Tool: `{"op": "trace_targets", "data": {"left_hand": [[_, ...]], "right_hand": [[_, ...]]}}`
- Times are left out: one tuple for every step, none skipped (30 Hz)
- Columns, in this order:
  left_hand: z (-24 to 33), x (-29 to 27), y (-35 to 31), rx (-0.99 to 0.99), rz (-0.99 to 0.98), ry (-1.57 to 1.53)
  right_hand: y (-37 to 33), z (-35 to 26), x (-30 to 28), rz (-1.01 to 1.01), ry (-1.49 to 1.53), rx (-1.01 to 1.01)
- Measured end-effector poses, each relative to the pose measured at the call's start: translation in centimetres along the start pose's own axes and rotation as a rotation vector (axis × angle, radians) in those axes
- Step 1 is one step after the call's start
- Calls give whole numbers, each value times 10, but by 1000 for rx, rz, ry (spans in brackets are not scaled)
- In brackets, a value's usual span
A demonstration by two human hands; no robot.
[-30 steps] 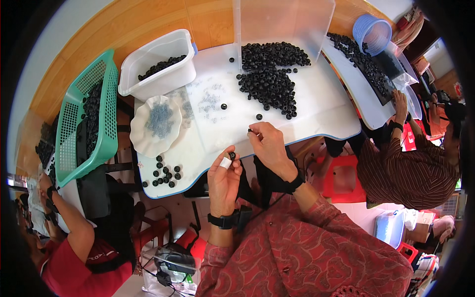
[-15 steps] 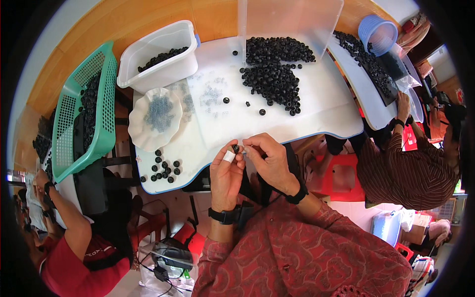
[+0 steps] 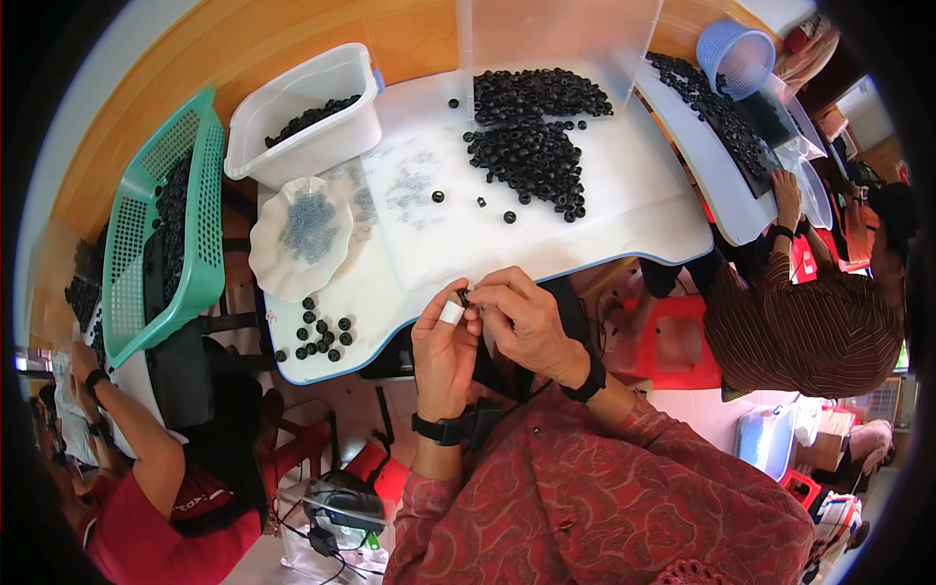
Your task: The person sorts small black beads and inserts them into white plastic housing components at a manufacturing table.
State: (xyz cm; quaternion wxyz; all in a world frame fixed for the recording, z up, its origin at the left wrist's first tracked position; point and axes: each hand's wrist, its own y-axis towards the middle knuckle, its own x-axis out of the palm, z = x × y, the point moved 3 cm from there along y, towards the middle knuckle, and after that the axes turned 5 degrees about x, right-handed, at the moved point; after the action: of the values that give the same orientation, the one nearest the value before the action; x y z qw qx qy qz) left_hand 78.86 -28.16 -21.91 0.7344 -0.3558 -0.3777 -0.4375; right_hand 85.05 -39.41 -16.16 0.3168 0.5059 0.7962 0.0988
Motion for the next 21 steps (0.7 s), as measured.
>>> {"op": "trace_targets", "data": {"left_hand": [[0, -1, 0, 15, -1, 38], [0, -2, -1, 33, 0, 77], [-1, -2, -2, 45, 23, 137], [-2, -2, -2, 42, 19, 137], [-2, -1, -3, 66, 4, 180], [-2, 0, -3, 91, -11, 223], [-4, 1, -2, 88, -15, 222], [-5, 3, -2, 90, -12, 237], [-6, 4, -2, 93, -9, 252], [-8, 4, -1, 90, -12, 251], [-11, 2, 1, 71, 10, 220], [-13, 0, 3, 52, 33, 189], [-14, -2, 4, 49, 30, 188], [-14, -3, 4, 39, 33, 150], [-14, -4, 5, 29, 36, 112], [-14, -5, 5, 27, 35, 111], [-13, -3, 5, 16, 40, 96], [-12, -2, 5, 6, 45, 80], [-12, -3, 5, 6, 45, 79], [-13, -4, 5, 4, 50, 68], [-14, -4, 6, 0, 56, 58]], "right_hand": [[0, 1, 0, 2, -15, -11], [-1, 2, -1, 7, -19, -11], [-1, 3, -1, -11, -30, -11], [-1, 4, -2, -30, -41, -12], [-1, 3, -4, -26, -45, -11], [0, 2, -5, -35, -75, -9], [0, 2, -6, -44, -105, -7], [1, 2, -8, -41, -109, -5], [2, 3, -9, -57, -116, -1], [3, 4, -10, -73, -123, 3], [3, 5, -11, -70, -126, 4], [2, 6, -10, -68, -128, -7], [1, 8, -11, -66, -130, -18], [-1, 10, -11, -65, -133, -17], [-2, 14, -12, -63, -83, 7], [-3, 17, -14, -62, -33, 30], [-3, 19, -17, -61, -35, 30], [-1, 23, -24, 19, -94, 68], [0, 28, -31, 99, -152, 106], [2, 36, -37, 102, -156, 104], [2, 48, -46, 201, -257, 143]]}}
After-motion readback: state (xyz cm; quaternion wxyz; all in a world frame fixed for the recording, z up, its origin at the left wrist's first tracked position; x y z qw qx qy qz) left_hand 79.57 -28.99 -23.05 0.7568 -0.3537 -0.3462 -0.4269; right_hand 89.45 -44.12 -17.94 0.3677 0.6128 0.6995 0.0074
